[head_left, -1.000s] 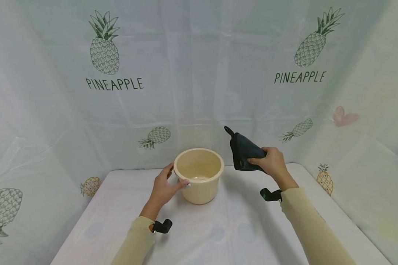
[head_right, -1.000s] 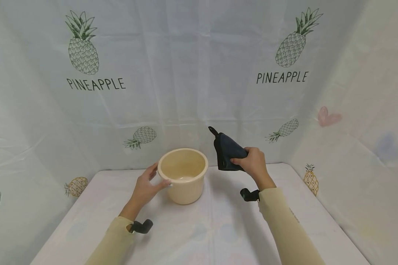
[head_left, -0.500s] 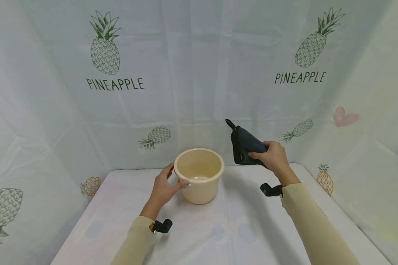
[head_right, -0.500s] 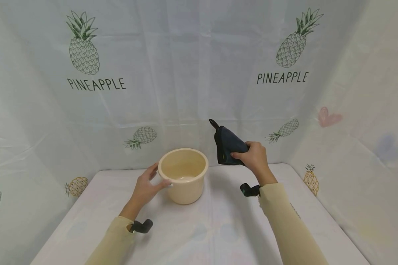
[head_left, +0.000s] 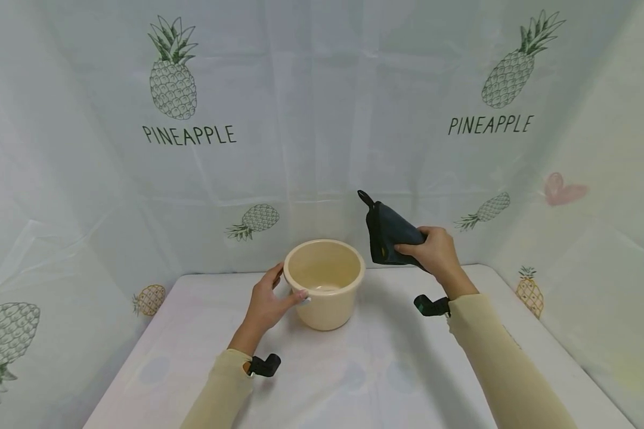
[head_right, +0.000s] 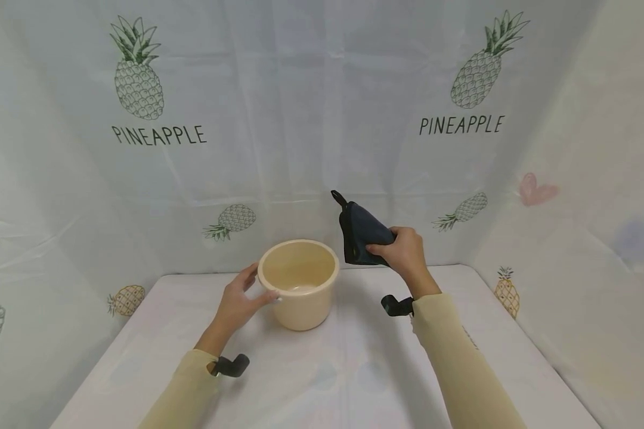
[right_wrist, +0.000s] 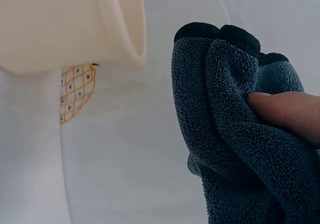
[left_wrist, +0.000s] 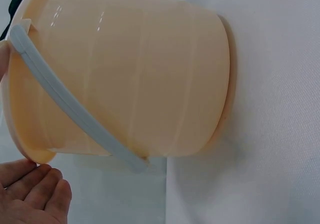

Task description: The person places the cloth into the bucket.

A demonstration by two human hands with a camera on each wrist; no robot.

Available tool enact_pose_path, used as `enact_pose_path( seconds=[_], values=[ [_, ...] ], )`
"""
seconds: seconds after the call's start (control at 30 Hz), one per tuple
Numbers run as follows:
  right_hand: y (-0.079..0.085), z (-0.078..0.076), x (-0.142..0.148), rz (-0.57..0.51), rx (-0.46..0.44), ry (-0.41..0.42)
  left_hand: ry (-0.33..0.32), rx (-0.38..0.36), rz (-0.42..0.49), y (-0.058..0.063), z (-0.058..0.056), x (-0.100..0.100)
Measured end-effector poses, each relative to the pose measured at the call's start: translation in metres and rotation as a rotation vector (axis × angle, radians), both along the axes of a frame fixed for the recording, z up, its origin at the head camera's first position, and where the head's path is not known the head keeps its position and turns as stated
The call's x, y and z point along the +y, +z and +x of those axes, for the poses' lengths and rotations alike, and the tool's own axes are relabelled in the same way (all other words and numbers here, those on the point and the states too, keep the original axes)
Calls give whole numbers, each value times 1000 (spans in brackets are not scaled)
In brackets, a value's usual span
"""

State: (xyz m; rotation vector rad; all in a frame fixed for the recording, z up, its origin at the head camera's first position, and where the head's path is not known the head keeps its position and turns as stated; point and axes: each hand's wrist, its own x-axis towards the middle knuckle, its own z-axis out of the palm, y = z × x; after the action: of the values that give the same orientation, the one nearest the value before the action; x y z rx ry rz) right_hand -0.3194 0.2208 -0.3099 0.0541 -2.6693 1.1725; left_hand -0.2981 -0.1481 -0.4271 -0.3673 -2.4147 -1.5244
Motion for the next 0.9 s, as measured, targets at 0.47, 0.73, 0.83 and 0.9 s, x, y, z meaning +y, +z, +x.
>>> enact_pose_path(
  seconds=[0.47,0.73,0.83,0.9],
  values=[
    [6,-10,-37,-67,-46,48,13,19,8,1,0,-2],
    [10,-14,-62,-99,-51,75,16,2,8,0,-1,-2],
    [11,-16,-71,-105,-51,84,24,-12,8,0,-1,-1],
    [11,-17,-77,-106,-52,93,30,-23,9,0,-1,-1]
  ],
)
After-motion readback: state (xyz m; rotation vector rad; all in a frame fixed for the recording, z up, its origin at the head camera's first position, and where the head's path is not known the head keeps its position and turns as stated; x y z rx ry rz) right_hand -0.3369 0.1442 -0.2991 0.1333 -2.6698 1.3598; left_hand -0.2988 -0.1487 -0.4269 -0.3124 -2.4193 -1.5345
